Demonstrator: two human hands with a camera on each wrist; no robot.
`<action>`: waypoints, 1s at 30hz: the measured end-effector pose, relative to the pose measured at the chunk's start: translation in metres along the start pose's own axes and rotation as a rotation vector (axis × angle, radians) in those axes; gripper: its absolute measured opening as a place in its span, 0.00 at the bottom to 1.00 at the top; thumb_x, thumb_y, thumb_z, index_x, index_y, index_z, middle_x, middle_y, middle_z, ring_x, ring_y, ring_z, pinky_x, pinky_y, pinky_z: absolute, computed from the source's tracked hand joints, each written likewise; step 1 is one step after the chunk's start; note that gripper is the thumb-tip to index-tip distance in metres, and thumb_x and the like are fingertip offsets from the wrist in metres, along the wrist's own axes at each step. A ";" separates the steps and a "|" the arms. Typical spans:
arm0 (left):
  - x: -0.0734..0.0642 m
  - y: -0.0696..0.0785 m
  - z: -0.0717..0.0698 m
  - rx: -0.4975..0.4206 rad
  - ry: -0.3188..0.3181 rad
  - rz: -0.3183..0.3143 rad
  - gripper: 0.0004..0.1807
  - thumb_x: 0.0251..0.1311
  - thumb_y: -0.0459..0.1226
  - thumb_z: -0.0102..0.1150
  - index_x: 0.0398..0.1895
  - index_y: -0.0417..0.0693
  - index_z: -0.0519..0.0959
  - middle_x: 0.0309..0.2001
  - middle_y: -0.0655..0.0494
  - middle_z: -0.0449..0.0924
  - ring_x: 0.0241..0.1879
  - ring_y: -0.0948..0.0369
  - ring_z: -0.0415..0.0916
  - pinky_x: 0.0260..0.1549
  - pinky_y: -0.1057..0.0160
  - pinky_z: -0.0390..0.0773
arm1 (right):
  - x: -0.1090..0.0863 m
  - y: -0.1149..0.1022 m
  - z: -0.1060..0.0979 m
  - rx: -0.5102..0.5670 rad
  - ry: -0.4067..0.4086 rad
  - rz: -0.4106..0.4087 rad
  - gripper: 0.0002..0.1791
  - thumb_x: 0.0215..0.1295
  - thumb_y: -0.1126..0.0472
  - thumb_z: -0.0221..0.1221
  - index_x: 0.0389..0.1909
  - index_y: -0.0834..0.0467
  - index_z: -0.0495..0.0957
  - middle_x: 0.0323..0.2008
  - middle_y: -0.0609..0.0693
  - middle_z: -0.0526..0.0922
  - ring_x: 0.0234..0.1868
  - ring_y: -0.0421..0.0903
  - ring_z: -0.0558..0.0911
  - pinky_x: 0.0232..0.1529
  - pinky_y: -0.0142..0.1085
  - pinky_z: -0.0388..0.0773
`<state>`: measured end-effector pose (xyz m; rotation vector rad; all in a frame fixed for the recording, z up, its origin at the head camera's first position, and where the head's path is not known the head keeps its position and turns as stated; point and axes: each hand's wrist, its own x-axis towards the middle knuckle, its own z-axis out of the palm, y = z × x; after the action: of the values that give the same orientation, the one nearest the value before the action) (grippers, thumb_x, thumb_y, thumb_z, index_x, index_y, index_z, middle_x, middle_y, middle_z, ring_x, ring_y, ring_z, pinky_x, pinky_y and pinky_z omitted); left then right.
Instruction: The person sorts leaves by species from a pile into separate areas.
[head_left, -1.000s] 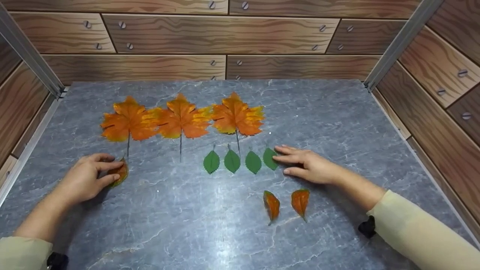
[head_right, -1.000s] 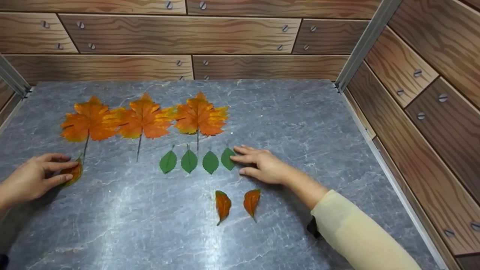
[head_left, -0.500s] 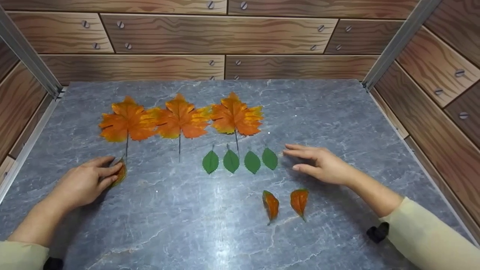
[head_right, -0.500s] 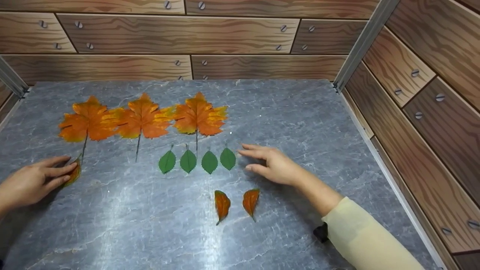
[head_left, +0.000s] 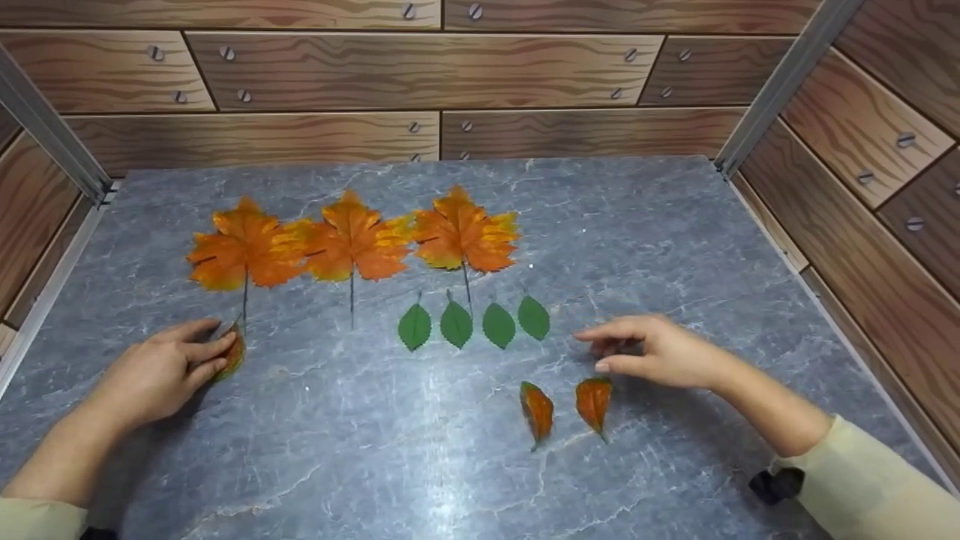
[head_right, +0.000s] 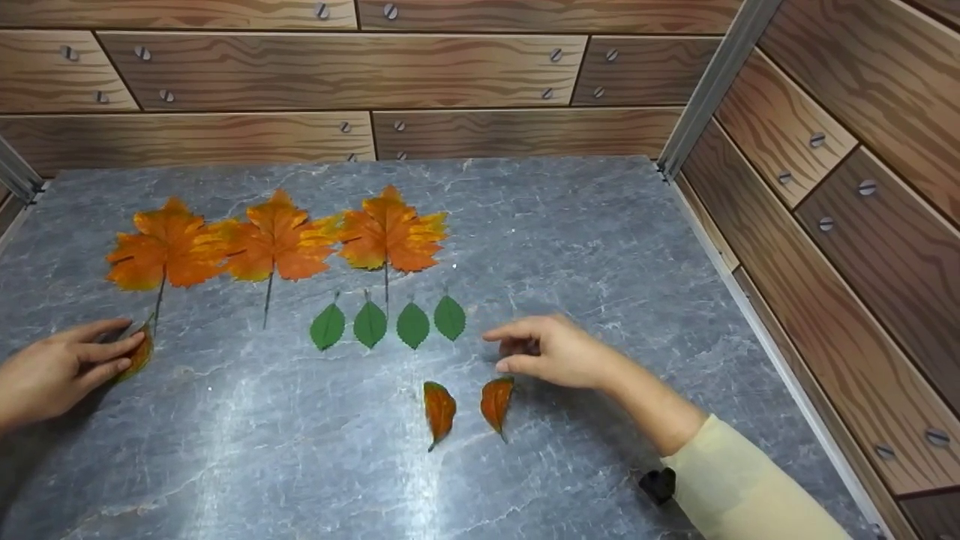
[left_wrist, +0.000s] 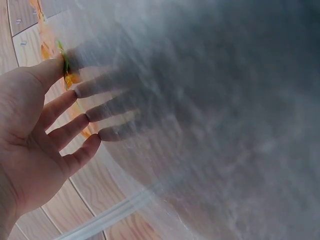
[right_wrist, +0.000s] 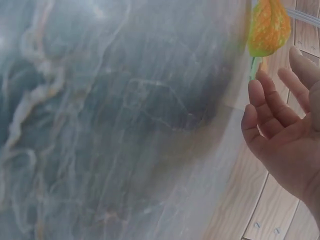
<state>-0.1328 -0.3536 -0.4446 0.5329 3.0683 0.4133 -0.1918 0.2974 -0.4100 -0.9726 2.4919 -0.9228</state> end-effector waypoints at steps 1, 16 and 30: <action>0.000 0.000 0.000 0.002 0.000 -0.001 0.23 0.72 0.39 0.66 0.68 0.45 0.82 0.70 0.31 0.72 0.63 0.28 0.72 0.55 0.24 0.73 | -0.002 -0.001 0.000 0.005 -0.002 0.000 0.25 0.74 0.52 0.68 0.68 0.56 0.82 0.50 0.48 0.89 0.47 0.43 0.86 0.46 0.38 0.84; 0.000 0.001 0.000 0.015 0.003 -0.003 0.23 0.72 0.39 0.67 0.67 0.44 0.82 0.69 0.31 0.73 0.64 0.28 0.72 0.56 0.26 0.73 | -0.026 -0.016 0.009 -0.008 -0.143 -0.026 0.24 0.77 0.49 0.63 0.67 0.54 0.82 0.60 0.50 0.87 0.49 0.40 0.86 0.51 0.37 0.85; 0.000 0.002 0.002 0.009 0.025 0.005 0.22 0.71 0.37 0.68 0.66 0.43 0.83 0.69 0.30 0.74 0.63 0.28 0.73 0.56 0.26 0.73 | -0.025 -0.013 0.023 0.103 -0.098 -0.035 0.19 0.69 0.52 0.72 0.57 0.54 0.88 0.51 0.47 0.90 0.46 0.42 0.88 0.47 0.38 0.87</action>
<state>-0.1323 -0.3518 -0.4459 0.5403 3.0944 0.4099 -0.1561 0.2965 -0.4169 -1.0056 2.3296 -0.9791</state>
